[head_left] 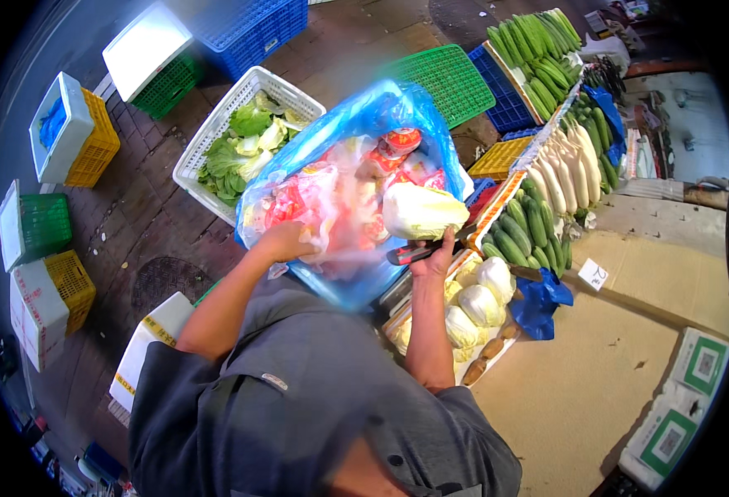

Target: The person uses a knife to trim the outer leaves of napa cabbages at a sidewalk produce stall. The person picks up a cabbage, trims the base and outer leaves with the knife, and then places the trimmed cabbage onto a stack on a nearby tray.

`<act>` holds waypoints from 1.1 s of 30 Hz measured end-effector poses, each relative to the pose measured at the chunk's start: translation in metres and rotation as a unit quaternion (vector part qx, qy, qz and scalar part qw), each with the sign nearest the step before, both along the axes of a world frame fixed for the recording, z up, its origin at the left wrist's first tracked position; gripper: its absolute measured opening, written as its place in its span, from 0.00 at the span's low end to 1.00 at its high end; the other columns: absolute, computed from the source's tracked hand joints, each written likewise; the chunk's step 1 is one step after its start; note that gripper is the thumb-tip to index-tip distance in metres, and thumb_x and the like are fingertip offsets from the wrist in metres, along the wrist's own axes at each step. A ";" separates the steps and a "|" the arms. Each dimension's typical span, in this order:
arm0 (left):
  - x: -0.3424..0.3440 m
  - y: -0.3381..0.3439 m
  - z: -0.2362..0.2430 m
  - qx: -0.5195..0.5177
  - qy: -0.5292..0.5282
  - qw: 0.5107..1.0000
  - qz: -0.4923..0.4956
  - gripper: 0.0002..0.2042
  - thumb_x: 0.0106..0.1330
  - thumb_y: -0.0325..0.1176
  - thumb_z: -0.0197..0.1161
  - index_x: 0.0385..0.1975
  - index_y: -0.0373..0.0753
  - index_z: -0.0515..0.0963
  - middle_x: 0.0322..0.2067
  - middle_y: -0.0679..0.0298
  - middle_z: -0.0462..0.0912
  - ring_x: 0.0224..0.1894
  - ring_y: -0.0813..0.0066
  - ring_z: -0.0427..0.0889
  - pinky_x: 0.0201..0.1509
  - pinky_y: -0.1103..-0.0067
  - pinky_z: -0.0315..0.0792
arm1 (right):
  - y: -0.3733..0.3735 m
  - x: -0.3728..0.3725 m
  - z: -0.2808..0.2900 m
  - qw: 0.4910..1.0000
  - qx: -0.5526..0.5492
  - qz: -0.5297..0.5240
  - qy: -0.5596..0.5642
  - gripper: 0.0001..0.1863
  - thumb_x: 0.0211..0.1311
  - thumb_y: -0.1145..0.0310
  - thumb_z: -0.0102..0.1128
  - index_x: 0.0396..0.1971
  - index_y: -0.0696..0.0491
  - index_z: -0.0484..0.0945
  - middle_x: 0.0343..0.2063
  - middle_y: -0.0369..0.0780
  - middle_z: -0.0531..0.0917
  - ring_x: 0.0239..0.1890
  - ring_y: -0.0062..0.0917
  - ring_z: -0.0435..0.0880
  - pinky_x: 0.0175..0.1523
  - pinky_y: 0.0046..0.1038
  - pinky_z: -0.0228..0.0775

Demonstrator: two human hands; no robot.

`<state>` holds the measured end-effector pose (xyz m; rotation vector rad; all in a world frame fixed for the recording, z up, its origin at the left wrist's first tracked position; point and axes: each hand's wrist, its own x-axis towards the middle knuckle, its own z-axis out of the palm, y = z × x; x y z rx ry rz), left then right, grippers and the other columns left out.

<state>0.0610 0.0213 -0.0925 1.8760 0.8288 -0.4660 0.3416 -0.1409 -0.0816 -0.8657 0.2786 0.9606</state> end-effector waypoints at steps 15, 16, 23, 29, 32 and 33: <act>0.052 -0.005 0.086 0.011 -0.408 0.897 0.168 0.58 0.39 0.43 0.80 0.69 0.37 0.45 0.64 0.52 0.59 0.66 0.62 0.59 0.69 0.69 0.54 | 0.045 -0.087 0.050 0.978 0.102 0.131 0.129 0.30 0.59 0.49 0.55 0.58 0.51 0.69 0.54 0.43 0.76 0.50 0.35 0.78 0.50 0.37 0.76; 0.053 -0.007 0.081 -0.039 -0.424 0.879 0.214 0.61 0.36 0.42 0.81 0.69 0.38 0.43 0.64 0.53 0.58 0.66 0.63 0.59 0.69 0.69 0.54 | 0.057 -0.101 0.066 0.988 0.027 0.088 0.121 0.30 0.58 0.50 0.56 0.57 0.51 0.70 0.52 0.42 0.78 0.45 0.32 0.81 0.43 0.32 0.79; 0.067 -0.013 0.064 -0.094 -0.544 0.755 0.354 0.61 0.33 0.40 0.82 0.67 0.36 0.46 0.61 0.52 0.61 0.62 0.60 0.65 0.67 0.69 0.58 | 0.057 -0.105 0.061 0.967 0.022 0.165 0.191 0.30 0.57 0.45 0.58 0.51 0.53 0.74 0.43 0.40 0.82 0.24 0.21 0.80 0.30 0.24 0.77; 0.081 0.014 0.040 -0.203 -0.572 0.663 0.439 0.46 0.47 0.43 0.75 0.64 0.35 0.55 0.58 0.56 0.66 0.58 0.66 0.69 0.61 0.73 0.67 | 0.053 -0.133 0.079 0.972 -0.114 0.159 0.133 0.31 0.57 0.40 0.57 0.46 0.54 0.75 0.36 0.37 0.81 0.15 0.16 0.66 0.23 0.21 0.65; 0.072 0.031 0.041 -0.412 -0.530 0.576 0.466 0.38 0.47 0.46 0.73 0.58 0.37 0.67 0.51 0.61 0.76 0.55 0.66 0.73 0.63 0.70 0.66 | 0.002 -0.119 0.065 0.959 -0.064 0.225 0.157 0.27 0.59 0.45 0.57 0.46 0.55 0.76 0.35 0.38 0.80 0.18 0.18 0.69 0.33 0.28 0.69; 0.066 0.033 0.035 -0.412 -0.530 0.575 0.467 0.38 0.47 0.46 0.73 0.58 0.37 0.67 0.51 0.61 0.76 0.55 0.66 0.73 0.63 0.70 0.66 | -0.013 -0.116 0.064 0.954 -0.077 0.238 0.163 0.25 0.60 0.47 0.56 0.46 0.55 0.76 0.34 0.38 0.80 0.20 0.19 0.70 0.37 0.31 0.70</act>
